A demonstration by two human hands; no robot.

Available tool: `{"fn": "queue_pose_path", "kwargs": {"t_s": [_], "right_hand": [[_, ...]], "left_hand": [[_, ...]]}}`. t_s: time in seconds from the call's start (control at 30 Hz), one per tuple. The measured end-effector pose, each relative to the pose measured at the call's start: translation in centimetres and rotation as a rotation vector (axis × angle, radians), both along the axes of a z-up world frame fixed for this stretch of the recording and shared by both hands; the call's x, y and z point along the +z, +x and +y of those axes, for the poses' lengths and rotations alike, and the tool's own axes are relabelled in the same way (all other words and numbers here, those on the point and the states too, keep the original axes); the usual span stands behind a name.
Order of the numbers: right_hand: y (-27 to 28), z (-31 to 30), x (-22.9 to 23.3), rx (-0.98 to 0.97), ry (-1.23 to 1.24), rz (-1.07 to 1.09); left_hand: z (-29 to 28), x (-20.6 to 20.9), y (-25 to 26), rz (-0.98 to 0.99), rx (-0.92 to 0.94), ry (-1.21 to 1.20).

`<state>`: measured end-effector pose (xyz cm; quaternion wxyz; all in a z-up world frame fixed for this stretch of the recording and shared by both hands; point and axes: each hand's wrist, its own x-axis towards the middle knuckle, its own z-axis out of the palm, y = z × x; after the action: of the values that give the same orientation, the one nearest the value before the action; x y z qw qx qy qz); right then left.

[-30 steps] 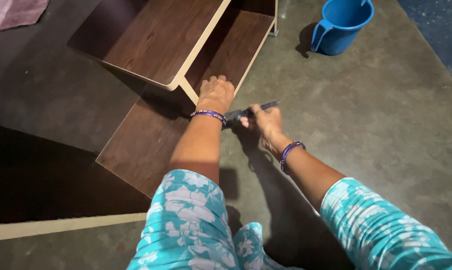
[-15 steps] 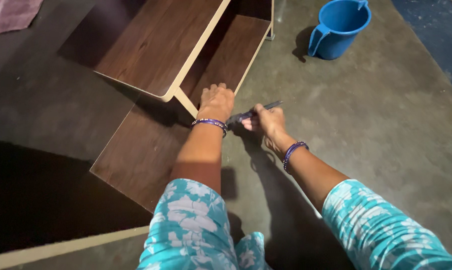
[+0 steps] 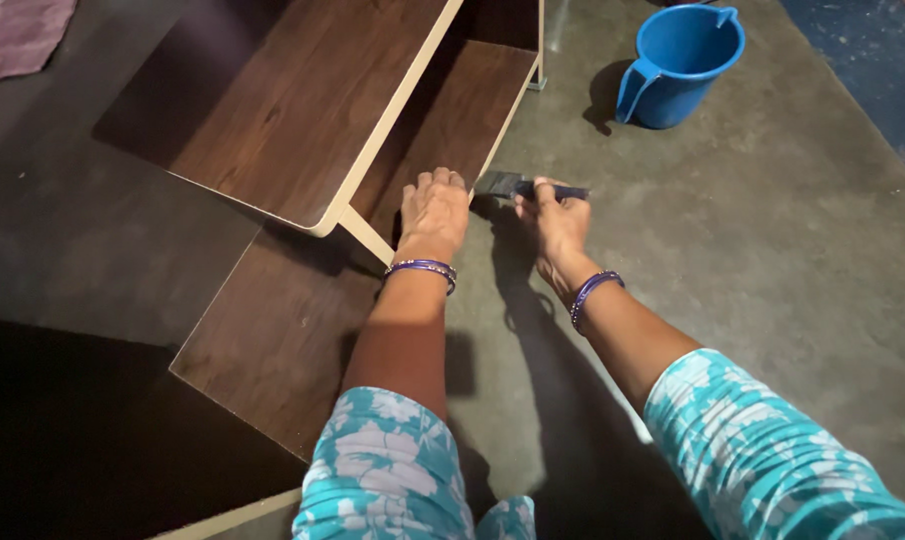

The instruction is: The person uses a paintbrush to apply a dark finish to the edges and shelves of a wooden cabinet. They repeatedly dip the brush into a blue plastic cup and paint the vertical and horizontal surfaces of the cabinet.

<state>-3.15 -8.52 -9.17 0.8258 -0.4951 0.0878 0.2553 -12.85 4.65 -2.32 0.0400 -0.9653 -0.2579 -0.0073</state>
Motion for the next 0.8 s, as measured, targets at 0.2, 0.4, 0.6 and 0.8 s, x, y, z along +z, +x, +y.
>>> {"fn": "queue_pose_path", "kwargs": {"t_s": [0.2,0.4,0.6,0.8], "right_hand": [[-1.3,-2.4,1.9,0.214,-0.097,0.029],[-0.6,-2.1,2.3,-0.005,-0.025,0.032],[-1.6,-1.7,2.4,0.107,-0.012,-0.037],[-0.8,-2.9,3.7,0.309,-0.209,0.069]], "left_hand": [[0.1,0.5,-0.5,0.020,0.002,-0.009],[0.2,0.4,-0.8,0.019,0.002,-0.004],[0.0,0.6,-0.8,0.037,0.000,-0.024],[-0.4,1.0,-0.7,0.061,0.009,-0.024]]}}
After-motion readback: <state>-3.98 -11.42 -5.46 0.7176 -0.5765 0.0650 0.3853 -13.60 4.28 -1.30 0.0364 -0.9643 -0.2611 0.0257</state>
